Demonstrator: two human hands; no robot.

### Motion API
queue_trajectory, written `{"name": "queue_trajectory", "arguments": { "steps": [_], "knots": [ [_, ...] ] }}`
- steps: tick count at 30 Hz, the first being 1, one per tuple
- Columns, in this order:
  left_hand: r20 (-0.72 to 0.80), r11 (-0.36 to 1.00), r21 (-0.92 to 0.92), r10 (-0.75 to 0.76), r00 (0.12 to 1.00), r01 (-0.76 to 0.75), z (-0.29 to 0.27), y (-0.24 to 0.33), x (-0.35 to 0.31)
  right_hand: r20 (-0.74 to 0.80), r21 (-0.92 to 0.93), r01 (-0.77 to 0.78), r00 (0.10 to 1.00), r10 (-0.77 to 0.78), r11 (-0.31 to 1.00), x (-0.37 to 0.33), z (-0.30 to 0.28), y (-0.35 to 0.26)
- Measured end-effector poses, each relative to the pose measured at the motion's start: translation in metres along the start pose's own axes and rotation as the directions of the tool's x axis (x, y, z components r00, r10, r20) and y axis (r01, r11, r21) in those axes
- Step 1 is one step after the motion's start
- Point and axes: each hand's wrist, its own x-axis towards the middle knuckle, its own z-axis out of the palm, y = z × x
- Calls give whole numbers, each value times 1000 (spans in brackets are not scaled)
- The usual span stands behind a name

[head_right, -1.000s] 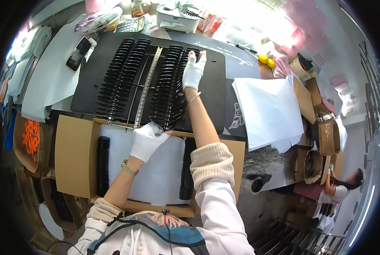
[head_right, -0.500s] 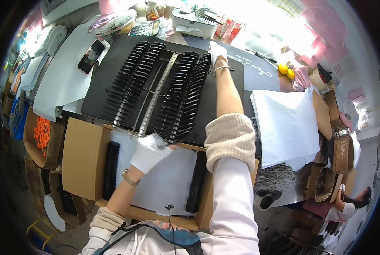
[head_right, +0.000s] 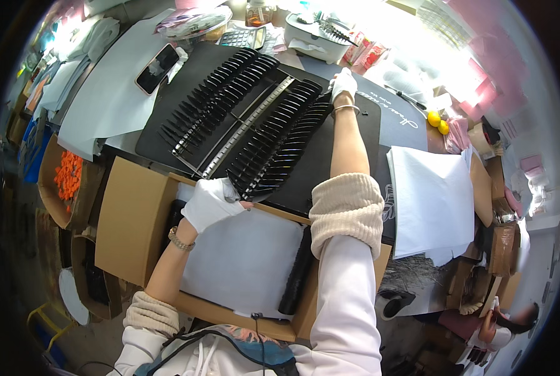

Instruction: The person assembles black plastic hangers by inserting them into a metal rack, then places the rack into a cardboard box. The person repeatedly retrieves racks from a nearby trolley, loads hangers, and returns the racks to the trolley.

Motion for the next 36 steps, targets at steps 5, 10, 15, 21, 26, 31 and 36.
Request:
{"name": "queue_trajectory", "arguments": {
  "steps": [5, 10, 15, 21, 26, 31, 36],
  "knots": [
    [-11, 999, -9, 50, 999, -50, -1, -3, 0, 153, -11, -272, 951, 270, 962, 25, -9, 2],
    [22, 998, -57, -13, 1000, 14, -1, -2, 0, 174, -881, 92, 975, 138, 464, -24, -4, -52],
    [24, 999, -34, -5, 1000, 6, 2, -6, 1, 162, -987, 132, 802, 575, 94, -86, 14, -92],
    [-61, 999, -13, 43, 997, -44, 5, -6, -1, 196, -981, 196, 979, 55, -5, -64, 13, -43],
    [-127, 982, 146, 139, 982, -120, 6, -9, -2, -22, -970, -44, 995, 96, 238, -97, 18, -9],
    [-160, 983, 129, 153, 975, -133, 9, -16, -1, 44, -997, 46, 998, -39, 59, -208, 29, -14],
    [-118, 966, 246, 118, 986, -86, 8, -13, -1, 41, -998, 43, 998, -54, 39, -275, 32, -5]
  ]
}}
